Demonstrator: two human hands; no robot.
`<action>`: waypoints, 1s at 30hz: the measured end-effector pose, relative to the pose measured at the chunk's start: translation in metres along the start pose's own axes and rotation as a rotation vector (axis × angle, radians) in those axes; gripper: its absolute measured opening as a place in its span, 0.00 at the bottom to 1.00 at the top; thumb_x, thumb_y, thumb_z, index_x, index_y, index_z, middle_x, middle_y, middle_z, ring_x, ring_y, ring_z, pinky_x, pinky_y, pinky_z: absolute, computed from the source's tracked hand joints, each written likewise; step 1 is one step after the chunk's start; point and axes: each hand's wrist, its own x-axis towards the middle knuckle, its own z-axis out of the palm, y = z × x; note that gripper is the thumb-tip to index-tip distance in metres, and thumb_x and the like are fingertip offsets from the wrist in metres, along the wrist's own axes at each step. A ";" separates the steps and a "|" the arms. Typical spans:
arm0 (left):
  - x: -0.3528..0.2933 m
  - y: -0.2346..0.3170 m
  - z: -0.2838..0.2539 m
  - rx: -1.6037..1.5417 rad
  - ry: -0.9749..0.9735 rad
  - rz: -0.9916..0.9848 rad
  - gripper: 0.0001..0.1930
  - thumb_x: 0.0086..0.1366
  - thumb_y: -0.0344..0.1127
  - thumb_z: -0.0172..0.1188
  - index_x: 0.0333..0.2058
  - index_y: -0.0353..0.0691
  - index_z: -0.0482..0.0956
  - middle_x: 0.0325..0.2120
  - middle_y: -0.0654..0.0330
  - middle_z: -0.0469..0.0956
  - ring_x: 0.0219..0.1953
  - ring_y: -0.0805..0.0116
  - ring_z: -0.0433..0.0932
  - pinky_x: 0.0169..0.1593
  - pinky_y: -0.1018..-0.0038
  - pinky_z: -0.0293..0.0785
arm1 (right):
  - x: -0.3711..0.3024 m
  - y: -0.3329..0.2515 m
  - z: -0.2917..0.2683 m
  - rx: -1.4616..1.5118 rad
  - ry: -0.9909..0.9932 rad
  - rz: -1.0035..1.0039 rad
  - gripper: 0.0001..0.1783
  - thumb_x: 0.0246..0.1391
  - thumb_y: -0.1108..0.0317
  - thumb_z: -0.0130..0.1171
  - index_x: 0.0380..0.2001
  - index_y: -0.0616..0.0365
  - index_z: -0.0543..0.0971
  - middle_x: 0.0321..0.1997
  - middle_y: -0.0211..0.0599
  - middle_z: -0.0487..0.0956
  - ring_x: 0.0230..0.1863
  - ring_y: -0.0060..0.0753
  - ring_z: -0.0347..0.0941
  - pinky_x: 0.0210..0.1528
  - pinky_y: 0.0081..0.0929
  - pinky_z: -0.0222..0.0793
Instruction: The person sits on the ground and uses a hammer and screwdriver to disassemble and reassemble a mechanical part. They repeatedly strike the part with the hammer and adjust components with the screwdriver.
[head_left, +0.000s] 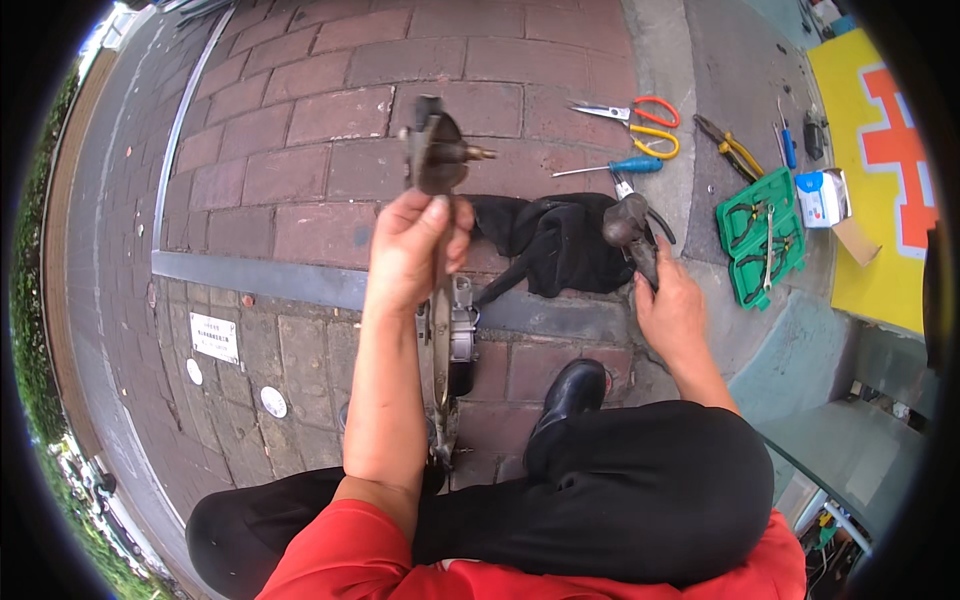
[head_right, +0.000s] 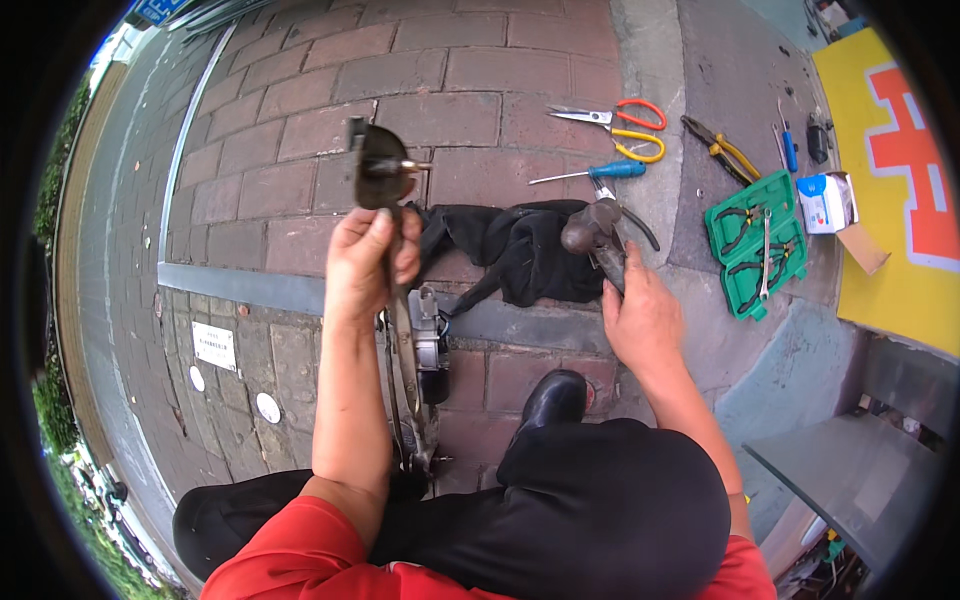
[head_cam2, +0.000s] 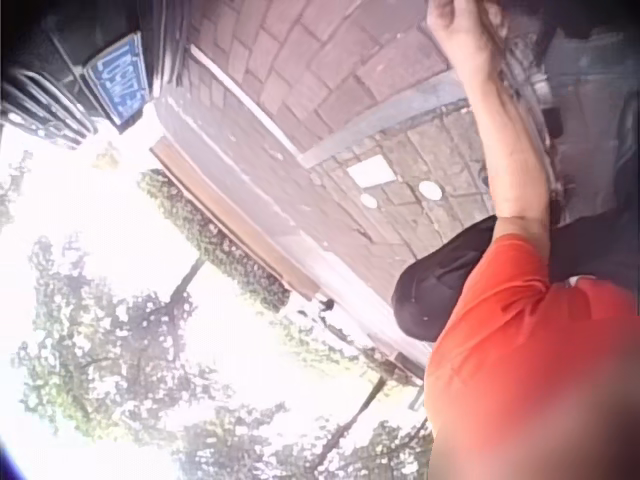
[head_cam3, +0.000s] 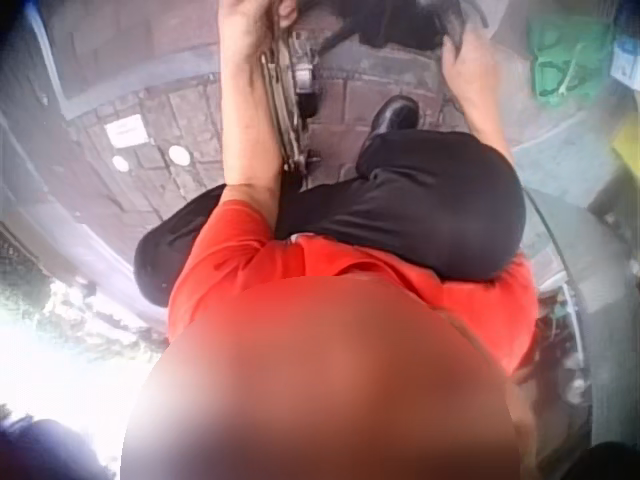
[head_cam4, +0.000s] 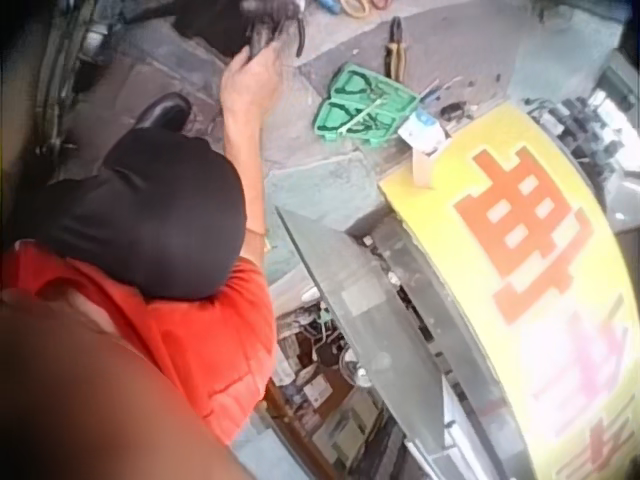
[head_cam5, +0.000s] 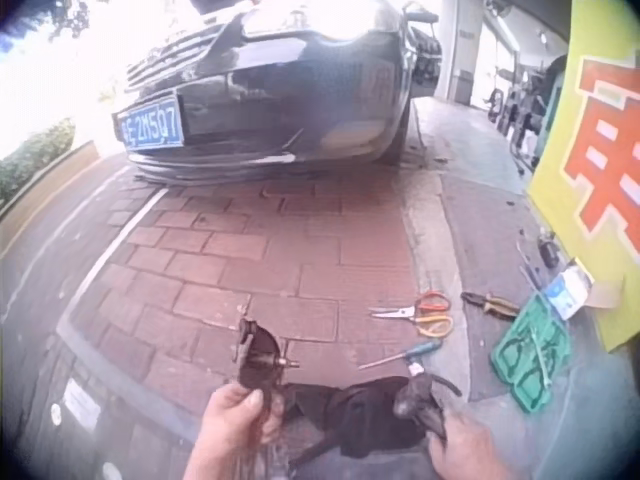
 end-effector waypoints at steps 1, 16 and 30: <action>-0.002 0.008 -0.009 -0.056 -0.050 0.033 0.12 0.68 0.34 0.57 0.44 0.32 0.73 0.31 0.53 0.77 0.20 0.72 0.71 0.21 0.77 0.67 | -0.005 0.008 0.016 -0.053 -0.028 0.022 0.32 0.53 0.65 0.62 0.61 0.63 0.68 0.35 0.49 0.78 0.35 0.53 0.77 0.37 0.46 0.72; 0.003 0.049 -0.027 0.576 0.811 0.376 0.24 0.71 0.57 0.49 0.48 0.41 0.62 0.25 0.55 0.77 0.19 0.70 0.75 0.21 0.77 0.69 | 0.071 -0.034 0.055 0.541 0.037 -0.258 0.08 0.55 0.72 0.59 0.37 0.62 0.79 0.34 0.46 0.78 0.39 0.53 0.75 0.42 0.41 0.70; -0.005 0.047 -0.042 -0.032 0.336 0.101 0.29 0.67 0.67 0.46 0.45 0.43 0.69 0.24 0.54 0.77 0.18 0.62 0.75 0.20 0.70 0.69 | 0.180 -0.137 0.201 0.251 -0.276 -0.676 0.07 0.51 0.66 0.59 0.31 0.56 0.77 0.35 0.46 0.77 0.39 0.56 0.76 0.40 0.49 0.73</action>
